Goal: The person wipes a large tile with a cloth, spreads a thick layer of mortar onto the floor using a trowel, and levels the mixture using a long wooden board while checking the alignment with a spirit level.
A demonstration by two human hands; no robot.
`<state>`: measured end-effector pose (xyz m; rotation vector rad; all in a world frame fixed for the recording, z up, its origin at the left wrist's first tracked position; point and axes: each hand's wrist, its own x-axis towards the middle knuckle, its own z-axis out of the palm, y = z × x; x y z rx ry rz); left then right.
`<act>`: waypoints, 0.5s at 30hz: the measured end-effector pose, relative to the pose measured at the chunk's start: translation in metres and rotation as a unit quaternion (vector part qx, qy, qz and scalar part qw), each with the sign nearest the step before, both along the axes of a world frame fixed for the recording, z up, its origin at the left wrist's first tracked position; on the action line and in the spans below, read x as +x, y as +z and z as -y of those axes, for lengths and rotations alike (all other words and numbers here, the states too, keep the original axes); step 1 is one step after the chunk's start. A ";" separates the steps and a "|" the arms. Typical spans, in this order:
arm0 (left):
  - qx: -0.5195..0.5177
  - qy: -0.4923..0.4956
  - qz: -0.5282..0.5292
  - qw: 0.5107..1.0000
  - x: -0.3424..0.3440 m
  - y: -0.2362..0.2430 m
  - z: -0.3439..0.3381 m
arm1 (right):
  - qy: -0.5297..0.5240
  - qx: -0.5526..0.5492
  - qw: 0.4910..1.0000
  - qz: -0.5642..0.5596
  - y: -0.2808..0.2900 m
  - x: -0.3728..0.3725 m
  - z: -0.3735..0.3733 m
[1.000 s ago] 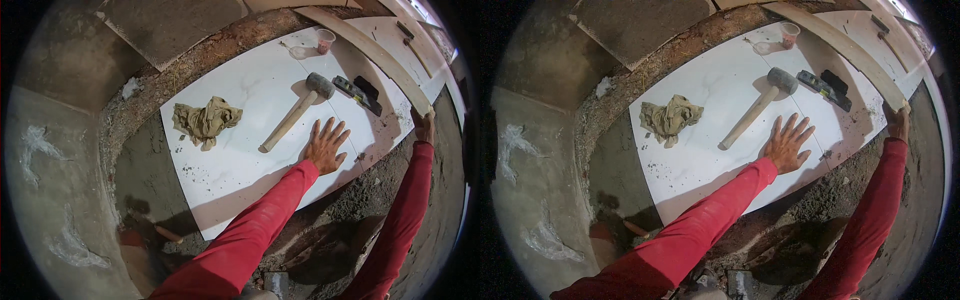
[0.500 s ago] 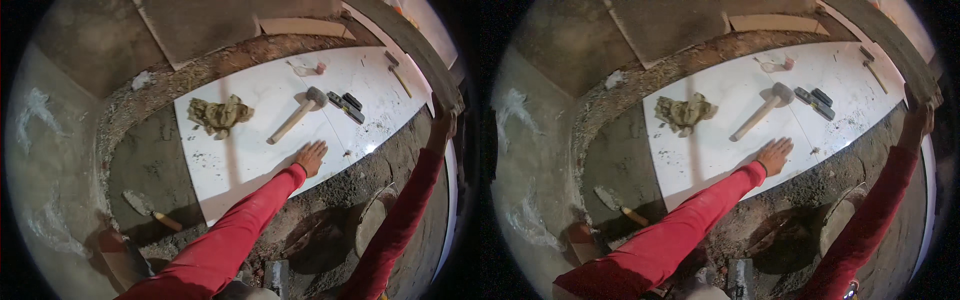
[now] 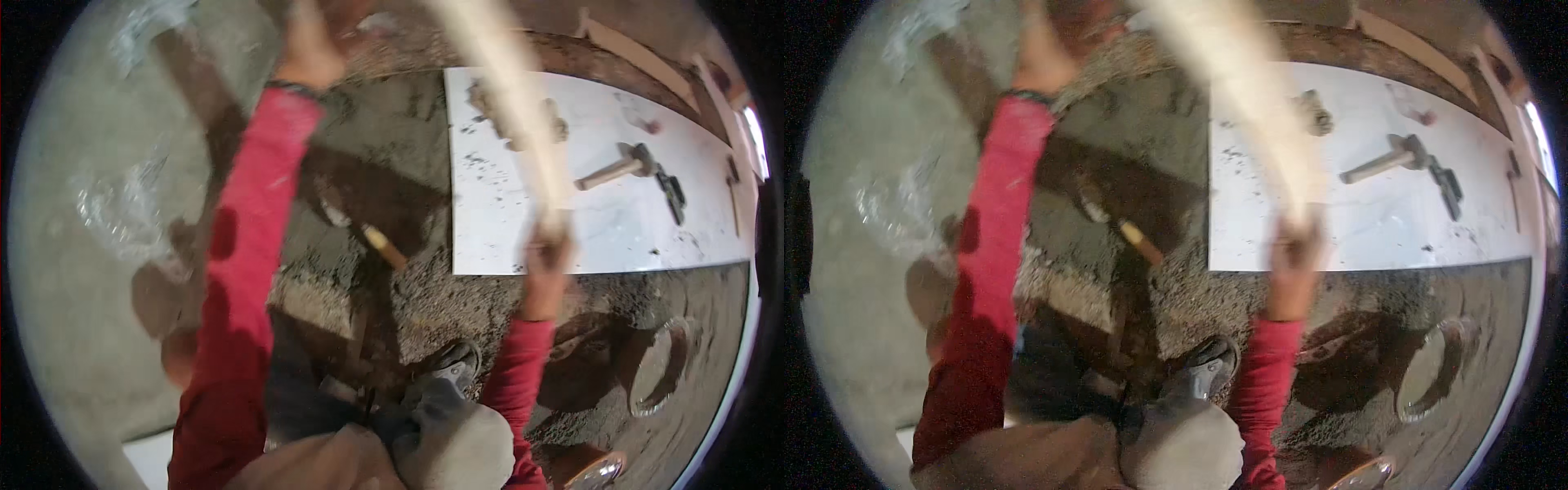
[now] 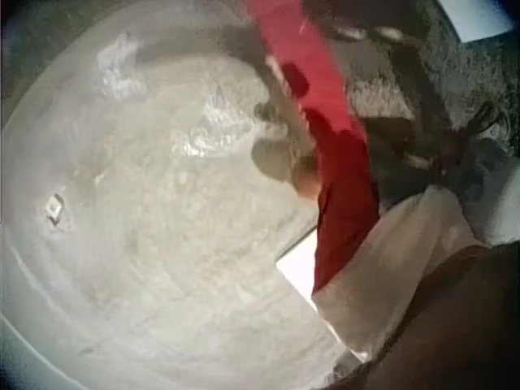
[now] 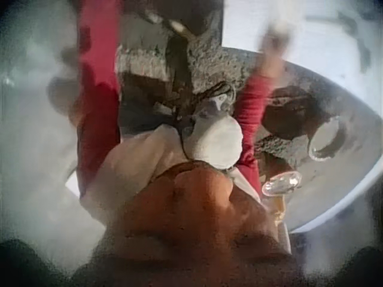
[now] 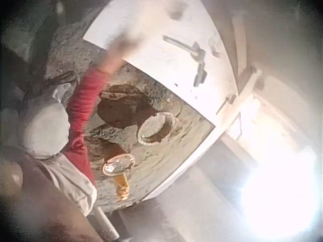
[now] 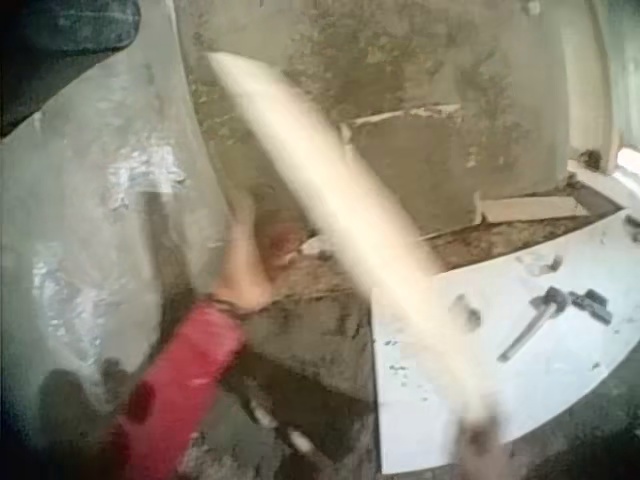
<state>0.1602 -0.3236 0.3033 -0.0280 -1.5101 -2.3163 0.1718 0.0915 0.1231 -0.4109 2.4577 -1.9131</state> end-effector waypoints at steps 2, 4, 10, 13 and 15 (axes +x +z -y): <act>-0.068 0.054 -0.090 0.992 0.041 0.010 0.041 | 0.156 -0.138 0.971 0.117 -0.008 0.044 0.049; -0.121 0.140 -0.091 0.978 0.091 0.010 0.070 | 0.259 -0.328 0.833 0.363 -0.007 0.072 0.100; -0.101 0.399 -0.003 0.911 0.258 0.017 0.127 | 0.387 -0.154 0.718 0.558 -0.011 0.107 0.167; -0.116 0.465 0.017 0.877 0.324 0.032 0.138 | 0.262 0.197 0.936 0.124 -0.040 0.073 0.160; -0.135 0.503 0.026 0.853 0.358 0.048 0.142 | 0.192 -0.136 0.953 0.189 -0.060 0.030 0.157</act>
